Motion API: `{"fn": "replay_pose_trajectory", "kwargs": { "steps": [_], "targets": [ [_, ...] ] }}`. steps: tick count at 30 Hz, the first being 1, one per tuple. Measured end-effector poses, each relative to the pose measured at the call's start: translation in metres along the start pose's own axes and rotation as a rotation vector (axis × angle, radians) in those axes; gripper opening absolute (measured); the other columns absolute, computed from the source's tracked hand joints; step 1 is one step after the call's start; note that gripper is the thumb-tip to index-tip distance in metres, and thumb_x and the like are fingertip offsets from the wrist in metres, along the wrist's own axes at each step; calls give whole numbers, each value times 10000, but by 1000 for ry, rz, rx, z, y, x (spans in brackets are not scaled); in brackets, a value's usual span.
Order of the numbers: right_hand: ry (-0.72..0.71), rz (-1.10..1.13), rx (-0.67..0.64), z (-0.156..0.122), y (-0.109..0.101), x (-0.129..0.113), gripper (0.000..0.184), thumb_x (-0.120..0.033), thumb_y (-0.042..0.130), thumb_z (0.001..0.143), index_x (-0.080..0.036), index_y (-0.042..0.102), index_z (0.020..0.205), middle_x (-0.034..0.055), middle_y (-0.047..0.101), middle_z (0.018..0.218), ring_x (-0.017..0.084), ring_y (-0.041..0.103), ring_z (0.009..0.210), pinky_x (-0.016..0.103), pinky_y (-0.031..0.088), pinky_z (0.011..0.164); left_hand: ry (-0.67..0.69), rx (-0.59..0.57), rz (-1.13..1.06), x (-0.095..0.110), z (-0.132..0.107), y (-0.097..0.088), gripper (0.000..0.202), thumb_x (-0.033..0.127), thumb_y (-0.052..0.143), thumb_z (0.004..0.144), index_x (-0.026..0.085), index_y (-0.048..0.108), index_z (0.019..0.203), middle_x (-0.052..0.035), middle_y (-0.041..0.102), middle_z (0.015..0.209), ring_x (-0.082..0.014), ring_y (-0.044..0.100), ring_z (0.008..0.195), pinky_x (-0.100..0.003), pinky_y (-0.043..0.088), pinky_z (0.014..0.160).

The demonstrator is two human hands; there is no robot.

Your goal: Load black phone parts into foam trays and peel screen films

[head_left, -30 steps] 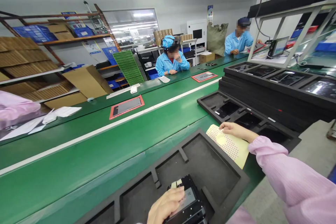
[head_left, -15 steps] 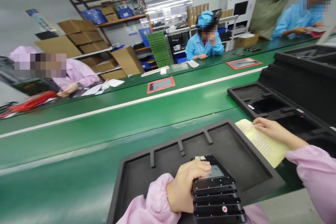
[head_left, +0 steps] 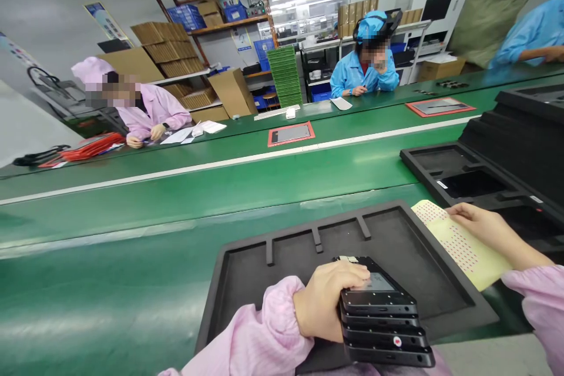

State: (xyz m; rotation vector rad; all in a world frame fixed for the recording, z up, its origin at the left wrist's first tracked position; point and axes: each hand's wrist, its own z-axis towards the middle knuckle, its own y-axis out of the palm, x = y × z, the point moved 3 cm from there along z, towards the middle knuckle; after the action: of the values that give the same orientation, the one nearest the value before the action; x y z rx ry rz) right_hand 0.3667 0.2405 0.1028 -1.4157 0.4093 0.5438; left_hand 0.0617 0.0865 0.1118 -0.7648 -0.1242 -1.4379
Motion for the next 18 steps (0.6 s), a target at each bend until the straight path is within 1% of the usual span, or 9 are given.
{"fn": "replay_pose_trajectory", "kwargs": {
  "steps": [2, 4, 7, 9, 10, 11, 13, 15, 18],
  "targets": [
    [21, 26, -8, -4, -7, -21, 298, -494, 472, 578, -218, 578, 619, 155, 674, 955, 365, 640, 773, 459, 491, 709, 8, 9, 0, 0, 1, 0, 382, 470, 473, 856, 171, 460, 1094, -127, 672, 901, -206, 680, 891, -302, 542, 834],
    [3, 162, -73, -19, -14, -55, 320, -543, 504, 594, -232, 576, 600, 128, 634, 1110, 365, 620, 922, 453, 491, 812, 16, 15, 17, 0, 2, -1, 383, 472, 466, 857, 167, 458, 1089, -124, 670, 885, -200, 682, 877, -290, 542, 830],
    [-140, 433, -397, -56, -17, -119, 282, -517, 585, 674, -247, 595, 592, 42, 624, 1154, 318, 546, 1101, 413, 454, 930, 25, 4, 35, 1, 3, -1, 388, 482, 446, 864, 162, 455, 1083, -120, 670, 868, -194, 682, 874, -276, 537, 832],
    [-283, 462, -629, -80, -16, -156, 236, -445, 583, 736, -256, 617, 600, 11, 630, 1143, 290, 571, 1069, 406, 468, 919, 18, -10, 28, 1, 3, -1, 388, 487, 458, 856, 170, 450, 1079, -111, 668, 873, -195, 679, 878, -284, 538, 829],
    [-348, 464, -705, -90, -14, -169, 205, -386, 576, 768, -256, 623, 616, 4, 637, 1126, 269, 578, 1059, 390, 463, 927, -4, -18, 25, 1, 2, -1, 374, 472, 493, 841, 181, 449, 1070, -102, 668, 881, -195, 677, 877, -287, 540, 819],
    [-408, 459, -770, -97, -12, -178, 184, -335, 568, 791, -257, 628, 636, -1, 641, 1110, 252, 580, 1055, 372, 465, 925, -35, -29, 20, 0, 2, 0, 362, 446, 541, 816, 192, 448, 1056, -94, 668, 893, -196, 675, 874, -290, 542, 807],
    [-489, 448, -828, -104, -6, -188, 148, -246, 561, 815, -261, 630, 685, -9, 646, 1069, 223, 567, 1072, 332, 464, 924, -92, -60, 8, -1, 0, 1, 361, 378, 628, 756, 208, 447, 1018, -85, 671, 920, -198, 675, 860, -292, 542, 777],
    [-525, 448, -824, -105, -1, -189, 141, -190, 565, 815, -265, 627, 712, -15, 651, 1023, 208, 556, 1086, 304, 471, 912, -114, -72, 5, -1, -1, 2, 374, 342, 665, 719, 214, 446, 993, -88, 673, 940, -206, 676, 849, -299, 540, 765],
    [-551, 455, -792, -104, 2, -188, 164, -139, 575, 799, -263, 631, 709, -22, 657, 990, 201, 559, 1079, 286, 478, 900, -88, -41, 14, 0, -1, 1, 368, 366, 653, 725, 220, 440, 987, -73, 668, 904, -196, 678, 806, -294, 544, 744]
  ]
}}
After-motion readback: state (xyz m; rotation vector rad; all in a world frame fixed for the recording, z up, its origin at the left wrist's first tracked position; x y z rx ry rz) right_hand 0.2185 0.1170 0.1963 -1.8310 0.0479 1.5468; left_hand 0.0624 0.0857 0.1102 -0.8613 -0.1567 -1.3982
